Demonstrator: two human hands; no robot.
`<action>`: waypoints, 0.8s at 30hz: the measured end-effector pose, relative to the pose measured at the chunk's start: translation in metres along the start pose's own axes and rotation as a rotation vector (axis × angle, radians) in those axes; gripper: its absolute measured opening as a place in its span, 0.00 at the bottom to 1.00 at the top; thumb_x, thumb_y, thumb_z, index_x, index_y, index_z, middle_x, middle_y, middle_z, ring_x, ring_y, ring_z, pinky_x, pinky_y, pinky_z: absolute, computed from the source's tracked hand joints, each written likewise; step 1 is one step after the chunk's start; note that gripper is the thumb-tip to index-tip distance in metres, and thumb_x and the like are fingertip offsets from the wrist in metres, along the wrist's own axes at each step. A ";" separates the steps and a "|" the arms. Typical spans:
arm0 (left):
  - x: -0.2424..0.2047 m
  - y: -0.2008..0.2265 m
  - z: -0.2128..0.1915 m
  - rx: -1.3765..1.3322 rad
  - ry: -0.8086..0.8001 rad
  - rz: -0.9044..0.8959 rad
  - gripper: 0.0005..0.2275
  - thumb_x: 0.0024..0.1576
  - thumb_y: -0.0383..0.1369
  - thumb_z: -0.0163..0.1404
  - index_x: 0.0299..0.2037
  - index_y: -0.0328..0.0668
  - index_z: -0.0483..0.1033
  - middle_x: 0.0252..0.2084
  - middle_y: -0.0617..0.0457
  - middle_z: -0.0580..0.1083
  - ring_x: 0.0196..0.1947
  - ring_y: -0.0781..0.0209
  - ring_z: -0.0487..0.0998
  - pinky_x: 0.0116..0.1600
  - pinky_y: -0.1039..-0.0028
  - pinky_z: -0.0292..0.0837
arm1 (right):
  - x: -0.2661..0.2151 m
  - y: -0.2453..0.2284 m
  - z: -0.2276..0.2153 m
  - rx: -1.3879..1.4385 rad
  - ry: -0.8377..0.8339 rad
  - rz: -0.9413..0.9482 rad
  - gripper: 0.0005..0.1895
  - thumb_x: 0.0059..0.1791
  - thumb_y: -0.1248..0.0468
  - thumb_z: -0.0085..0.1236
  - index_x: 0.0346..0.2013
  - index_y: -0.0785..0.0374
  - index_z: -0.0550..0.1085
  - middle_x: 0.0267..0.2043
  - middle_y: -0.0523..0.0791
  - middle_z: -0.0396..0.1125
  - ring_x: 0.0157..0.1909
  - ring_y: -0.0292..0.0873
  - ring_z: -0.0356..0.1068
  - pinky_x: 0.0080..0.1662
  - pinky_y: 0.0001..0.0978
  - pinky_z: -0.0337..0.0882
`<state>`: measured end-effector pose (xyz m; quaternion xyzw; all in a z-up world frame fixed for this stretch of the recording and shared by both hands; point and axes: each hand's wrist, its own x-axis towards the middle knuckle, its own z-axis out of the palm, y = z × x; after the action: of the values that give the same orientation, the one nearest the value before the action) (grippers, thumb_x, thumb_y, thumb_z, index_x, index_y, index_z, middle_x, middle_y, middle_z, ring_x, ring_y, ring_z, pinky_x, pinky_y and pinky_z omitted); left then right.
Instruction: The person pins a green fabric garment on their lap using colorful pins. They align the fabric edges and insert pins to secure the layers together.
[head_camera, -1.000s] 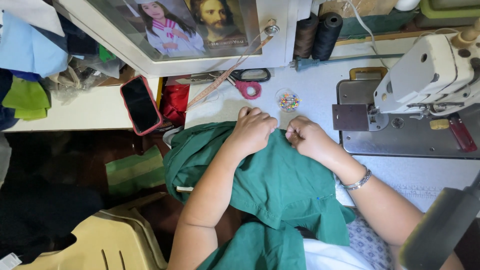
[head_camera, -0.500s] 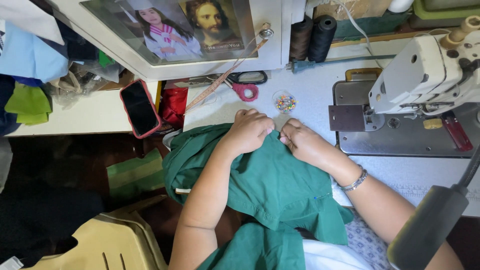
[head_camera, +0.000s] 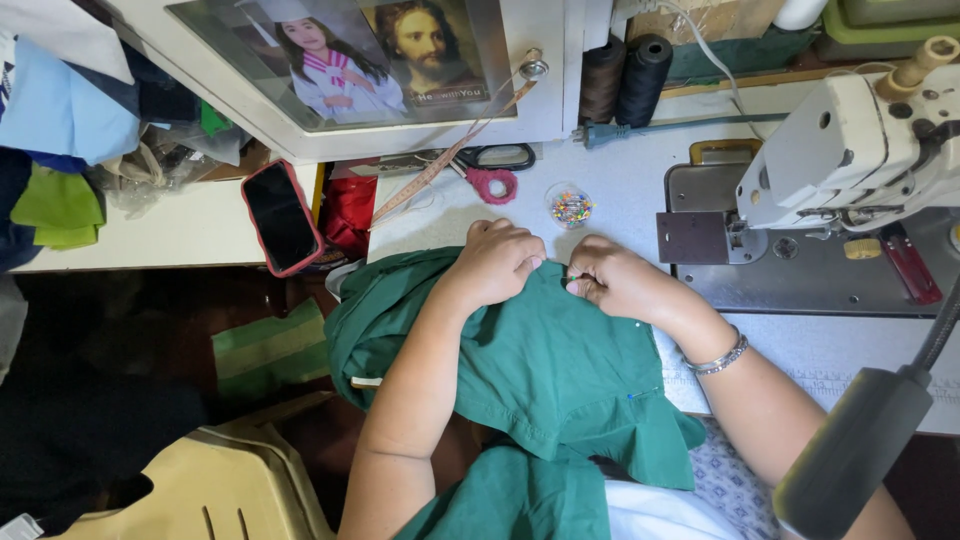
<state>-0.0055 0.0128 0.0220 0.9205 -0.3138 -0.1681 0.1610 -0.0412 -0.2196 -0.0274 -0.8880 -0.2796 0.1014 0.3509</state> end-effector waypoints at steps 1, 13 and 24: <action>-0.001 0.000 0.000 -0.001 0.000 0.000 0.10 0.62 0.31 0.43 0.41 0.52 0.80 0.36 0.53 0.76 0.50 0.48 0.72 0.66 0.45 0.55 | 0.000 -0.002 -0.001 0.000 -0.001 0.000 0.12 0.52 0.58 0.58 0.32 0.65 0.72 0.36 0.48 0.64 0.46 0.63 0.69 0.48 0.50 0.72; -0.004 0.001 0.000 0.040 -0.064 -0.047 0.11 0.62 0.34 0.42 0.44 0.53 0.81 0.39 0.52 0.77 0.53 0.49 0.71 0.67 0.47 0.53 | 0.003 -0.015 -0.002 -0.013 -0.015 0.065 0.13 0.53 0.54 0.55 0.35 0.61 0.73 0.40 0.50 0.66 0.49 0.64 0.68 0.48 0.54 0.72; -0.002 0.000 0.001 -0.014 -0.080 -0.042 0.12 0.63 0.34 0.41 0.45 0.52 0.81 0.40 0.50 0.76 0.55 0.46 0.70 0.69 0.44 0.49 | 0.003 -0.034 -0.006 -0.089 -0.091 0.248 0.13 0.54 0.48 0.51 0.39 0.50 0.76 0.47 0.44 0.64 0.53 0.62 0.69 0.53 0.57 0.71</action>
<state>-0.0069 0.0143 0.0218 0.9182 -0.2994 -0.2105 0.1513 -0.0513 -0.2013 0.0002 -0.9250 -0.1873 0.1715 0.2827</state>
